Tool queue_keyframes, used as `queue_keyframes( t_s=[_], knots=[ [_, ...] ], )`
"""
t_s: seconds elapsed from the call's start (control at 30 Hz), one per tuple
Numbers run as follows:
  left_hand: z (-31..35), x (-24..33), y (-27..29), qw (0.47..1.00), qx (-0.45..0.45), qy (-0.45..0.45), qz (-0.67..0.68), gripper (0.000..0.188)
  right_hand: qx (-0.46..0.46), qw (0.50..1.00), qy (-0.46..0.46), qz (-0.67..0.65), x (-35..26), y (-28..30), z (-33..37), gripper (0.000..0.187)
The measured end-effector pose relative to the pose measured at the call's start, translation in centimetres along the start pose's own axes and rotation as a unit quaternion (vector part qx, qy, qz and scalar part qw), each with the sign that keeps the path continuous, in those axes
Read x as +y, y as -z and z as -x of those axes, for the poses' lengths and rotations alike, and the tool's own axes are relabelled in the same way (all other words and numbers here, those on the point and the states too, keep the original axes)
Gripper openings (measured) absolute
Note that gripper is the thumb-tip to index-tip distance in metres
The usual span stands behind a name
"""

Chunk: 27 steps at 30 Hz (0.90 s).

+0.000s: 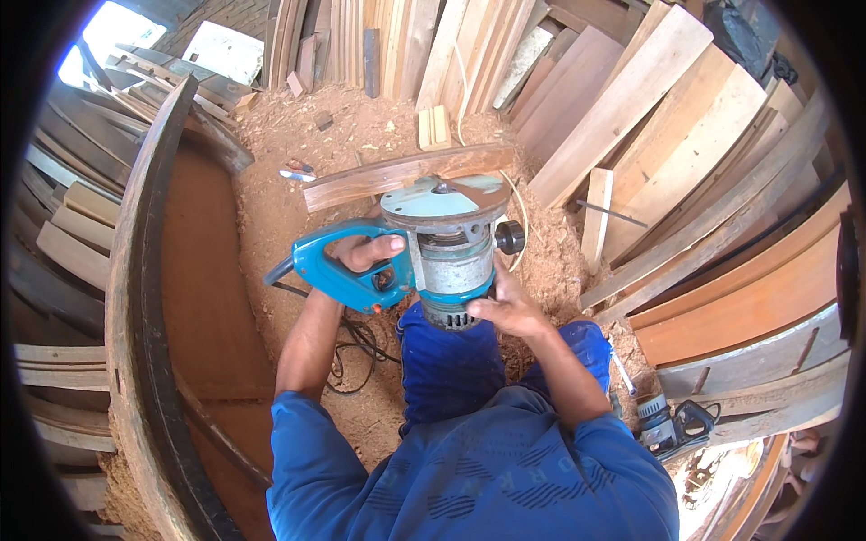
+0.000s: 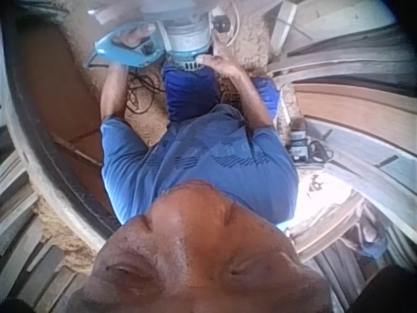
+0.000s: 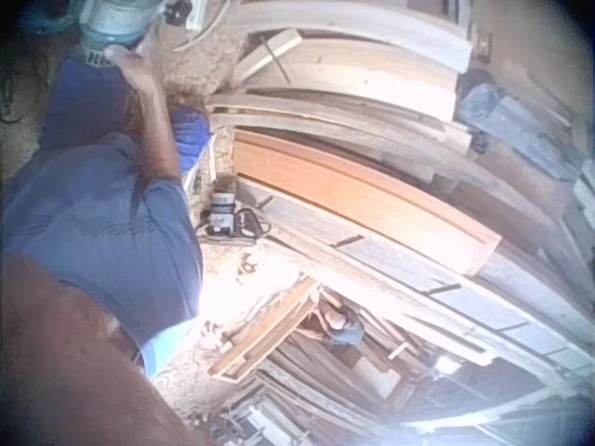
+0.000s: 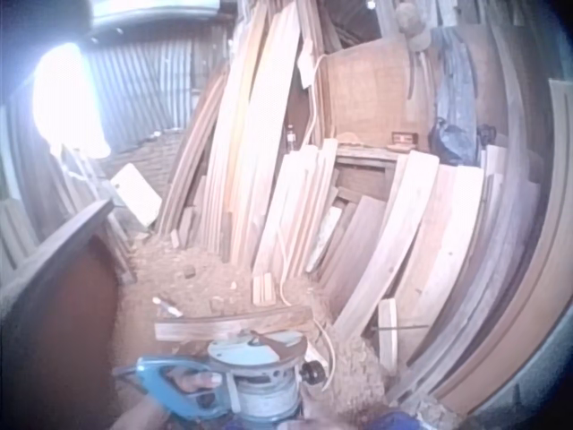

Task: The person adjusts and cleans a circular saw by hand and using pliers while sitting on a floor covered in wood shavings. The person manipulates the blade guard, uses pliers to adjust components, and manages the power cord and plug.

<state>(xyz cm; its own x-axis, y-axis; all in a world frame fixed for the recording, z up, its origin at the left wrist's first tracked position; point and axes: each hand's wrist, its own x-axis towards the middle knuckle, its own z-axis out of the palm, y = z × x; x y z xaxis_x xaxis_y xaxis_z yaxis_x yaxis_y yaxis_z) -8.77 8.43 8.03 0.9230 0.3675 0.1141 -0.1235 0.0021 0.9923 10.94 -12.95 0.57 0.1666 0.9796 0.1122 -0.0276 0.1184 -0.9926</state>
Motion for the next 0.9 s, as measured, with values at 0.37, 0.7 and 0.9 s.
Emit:
queue_keyframes(
  t_s=[0.37, 0.7, 0.9],
  knots=[
    [-0.1, 1.7, -1.2, 0.999, 0.009, -0.022, -0.034, 0.096, -0.031, 0.996, 0.032, 0.077, -5.0, 7.5, -2.4, 0.035],
    [-1.1, 0.5, -0.8, 0.998, 0.004, -0.033, -0.055, 0.097, 0.053, 0.988, -0.073, 0.128, -6.1, 6.1, -2.8, 0.055],
    [-1.6, 0.5, -1.0, 1.0, -0.004, -0.001, -0.005, 0.093, 0.119, 0.96, -0.006, 0.254, -1.8, 6.6, -4.7, 0.053]
  ],
)
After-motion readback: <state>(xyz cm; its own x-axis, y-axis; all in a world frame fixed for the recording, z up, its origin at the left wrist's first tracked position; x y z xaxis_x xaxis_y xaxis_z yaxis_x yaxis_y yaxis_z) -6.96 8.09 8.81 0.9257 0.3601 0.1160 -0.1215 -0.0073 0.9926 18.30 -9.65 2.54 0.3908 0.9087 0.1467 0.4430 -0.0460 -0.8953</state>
